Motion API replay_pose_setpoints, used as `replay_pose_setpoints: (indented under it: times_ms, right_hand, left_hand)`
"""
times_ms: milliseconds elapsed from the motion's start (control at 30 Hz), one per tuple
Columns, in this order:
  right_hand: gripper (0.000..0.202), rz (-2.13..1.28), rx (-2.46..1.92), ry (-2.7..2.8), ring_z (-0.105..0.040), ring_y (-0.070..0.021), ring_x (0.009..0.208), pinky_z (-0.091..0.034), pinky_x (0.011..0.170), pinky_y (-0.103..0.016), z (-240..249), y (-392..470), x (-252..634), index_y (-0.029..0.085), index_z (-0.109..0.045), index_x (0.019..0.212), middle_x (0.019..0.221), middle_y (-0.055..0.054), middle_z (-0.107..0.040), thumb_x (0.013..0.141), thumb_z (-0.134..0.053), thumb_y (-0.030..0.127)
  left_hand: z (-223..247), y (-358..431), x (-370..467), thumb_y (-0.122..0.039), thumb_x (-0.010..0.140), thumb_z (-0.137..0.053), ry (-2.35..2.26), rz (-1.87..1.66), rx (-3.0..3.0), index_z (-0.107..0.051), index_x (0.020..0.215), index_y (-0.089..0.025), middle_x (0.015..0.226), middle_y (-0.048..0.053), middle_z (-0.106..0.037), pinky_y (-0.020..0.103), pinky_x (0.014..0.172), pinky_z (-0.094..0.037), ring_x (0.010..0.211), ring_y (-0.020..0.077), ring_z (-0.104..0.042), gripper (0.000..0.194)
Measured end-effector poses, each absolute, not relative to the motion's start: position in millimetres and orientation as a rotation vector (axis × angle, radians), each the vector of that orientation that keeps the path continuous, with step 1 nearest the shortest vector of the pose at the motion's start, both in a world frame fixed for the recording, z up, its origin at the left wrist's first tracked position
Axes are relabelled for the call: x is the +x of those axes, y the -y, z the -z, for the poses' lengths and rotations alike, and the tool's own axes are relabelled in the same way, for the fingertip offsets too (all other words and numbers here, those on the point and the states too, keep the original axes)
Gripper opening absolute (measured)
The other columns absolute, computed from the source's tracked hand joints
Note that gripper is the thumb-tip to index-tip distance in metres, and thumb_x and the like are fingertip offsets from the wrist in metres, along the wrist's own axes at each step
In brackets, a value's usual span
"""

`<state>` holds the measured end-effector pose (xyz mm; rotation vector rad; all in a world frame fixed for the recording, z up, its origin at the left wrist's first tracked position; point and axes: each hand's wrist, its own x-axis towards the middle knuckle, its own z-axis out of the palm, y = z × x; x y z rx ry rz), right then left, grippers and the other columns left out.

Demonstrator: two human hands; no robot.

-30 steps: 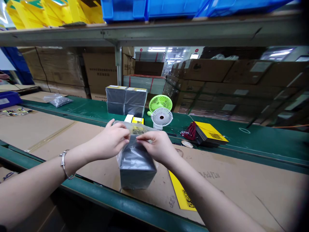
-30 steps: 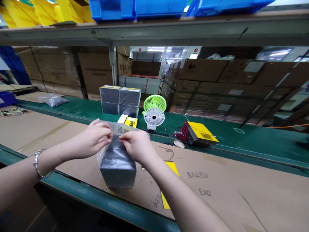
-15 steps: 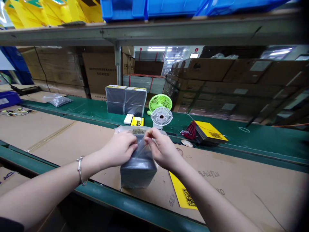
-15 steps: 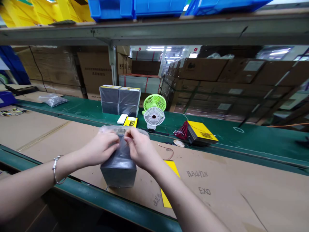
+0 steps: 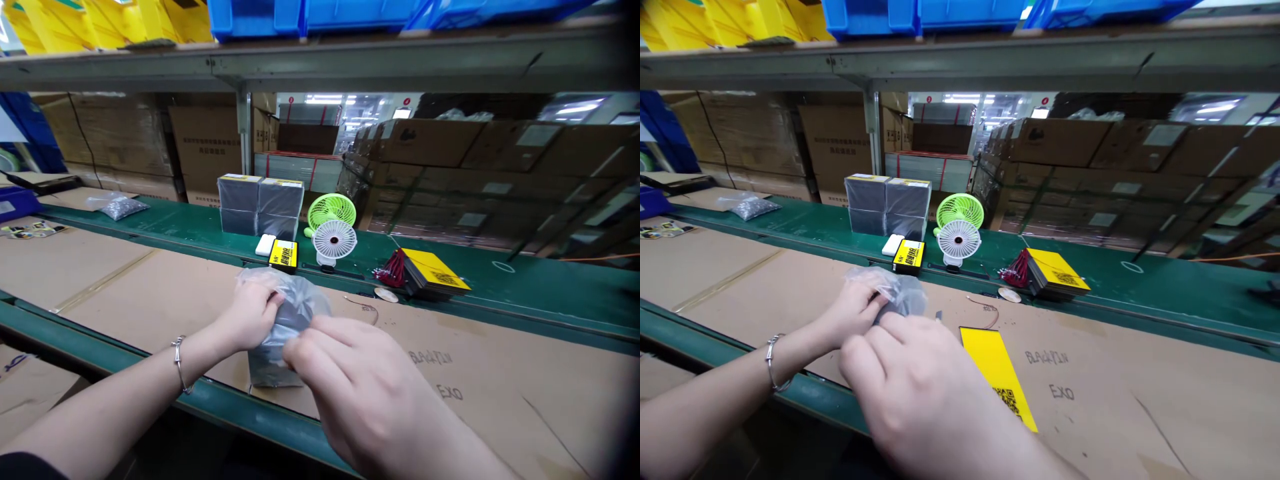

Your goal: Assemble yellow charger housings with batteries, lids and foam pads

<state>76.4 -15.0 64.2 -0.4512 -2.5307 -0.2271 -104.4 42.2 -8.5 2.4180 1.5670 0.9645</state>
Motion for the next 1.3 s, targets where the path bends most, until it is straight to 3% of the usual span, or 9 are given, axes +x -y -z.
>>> replay_pose_setpoints:
  times_ms: [167,233,367,500,600,833,1033,1133,1300]
  right_hand:
    - [0.023,0.248,-0.487,2.542,-0.047,-0.0162,0.057,-0.034,0.051,-0.031,-66,28,84,0.022,-0.058,0.078,0.062,-0.003,-0.057,0.086,-0.038,0.014]
    - [0.014,0.255,-0.553,2.536,-0.050,-0.0178,0.064,-0.036,0.055,-0.032,-62,25,82,0.022,-0.059,0.089,0.071,-0.004,-0.061,0.086,-0.045,0.024]
    - [0.039,0.375,-0.698,2.570,-0.050,-0.0239,0.083,-0.039,0.070,-0.038,-42,15,70,0.016,-0.049,0.118,0.096,-0.009,-0.061,0.081,-0.053,0.028]
    - [0.015,0.386,-0.856,2.610,-0.047,-0.0232,0.080,-0.037,0.073,-0.039,-15,3,58,0.017,-0.058,0.092,0.084,-0.008,-0.058,0.079,-0.053,0.018]
    - [0.004,0.352,-0.888,2.577,-0.045,-0.0217,0.077,-0.035,0.071,-0.037,-4,-3,51,0.018,-0.055,0.077,0.079,-0.006,-0.055,0.079,-0.051,0.017]
    - [0.004,0.348,-0.905,2.499,-0.044,-0.0198,0.073,-0.031,0.068,-0.035,2,-4,47,0.019,-0.053,0.078,0.074,-0.003,-0.053,0.077,-0.054,0.015]
    - [0.008,0.304,-0.888,2.461,-0.047,-0.0199,0.075,-0.033,0.066,-0.033,-1,-6,43,0.016,-0.056,0.085,0.076,-0.004,-0.056,0.078,-0.052,0.016]
    - [0.009,0.324,-0.885,2.440,-0.048,-0.0202,0.075,-0.033,0.065,-0.034,-3,-6,42,0.015,-0.057,0.085,0.076,-0.005,-0.057,0.079,-0.052,0.018]
    - [0.004,0.321,-0.851,2.409,-0.047,-0.0188,0.072,-0.033,0.064,-0.033,-2,-6,42,0.017,-0.056,0.080,0.075,-0.004,-0.057,0.078,-0.053,0.018]
  left_hand:
    - [6,-35,-102,-0.022,0.084,-0.042,-1.709,-0.968,2.398,-0.057,0.082,-0.020,0.090,0.004,-0.063,0.040,0.079,-0.039,0.086,0.0207,-0.054,0.016]
    - [4,-33,-102,-0.023,0.085,-0.042,-1.752,-0.954,2.430,-0.056,0.076,-0.020,0.082,0.003,-0.063,0.039,0.076,-0.037,0.082,0.0202,-0.054,0.017]
    - [-7,-29,-111,-0.024,0.085,-0.044,-1.787,-1.012,2.480,-0.056,0.071,-0.019,0.076,0.001,-0.063,0.039,0.079,-0.034,0.079,0.0188,-0.055,0.018]
    - [-23,-23,-123,-0.024,0.085,-0.045,-1.718,-1.116,2.471,-0.056,0.071,-0.019,0.071,-0.001,-0.063,0.038,0.082,-0.035,0.073,0.0160,-0.054,0.019]
    - [-32,-19,-129,-0.023,0.084,-0.047,-1.647,-1.165,2.486,-0.058,0.071,-0.020,0.070,-0.002,-0.063,0.039,0.088,-0.034,0.071,0.0143,-0.054,0.017]
    - [-46,-3,-124,-0.019,0.082,-0.051,-1.549,-1.226,2.671,-0.061,0.071,-0.020,0.069,-0.003,-0.064,0.043,0.098,-0.030,0.067,0.0119,-0.055,0.015]
    - [-54,9,-115,-0.016,0.079,-0.053,-1.389,-1.292,2.710,-0.061,0.070,-0.019,0.063,0.000,-0.061,0.031,0.072,-0.044,0.066,0.0137,-0.053,0.013]
    - [-57,14,-112,-0.014,0.079,-0.052,-1.353,-1.274,2.649,-0.061,0.069,-0.019,0.059,0.000,-0.056,0.028,0.057,-0.041,0.060,0.0134,-0.049,0.014]
    - [-61,20,-112,-0.012,0.077,-0.051,-1.352,-1.150,2.799,-0.061,0.068,-0.020,0.056,0.000,-0.053,0.029,0.052,-0.035,0.054,0.0132,-0.043,0.016]
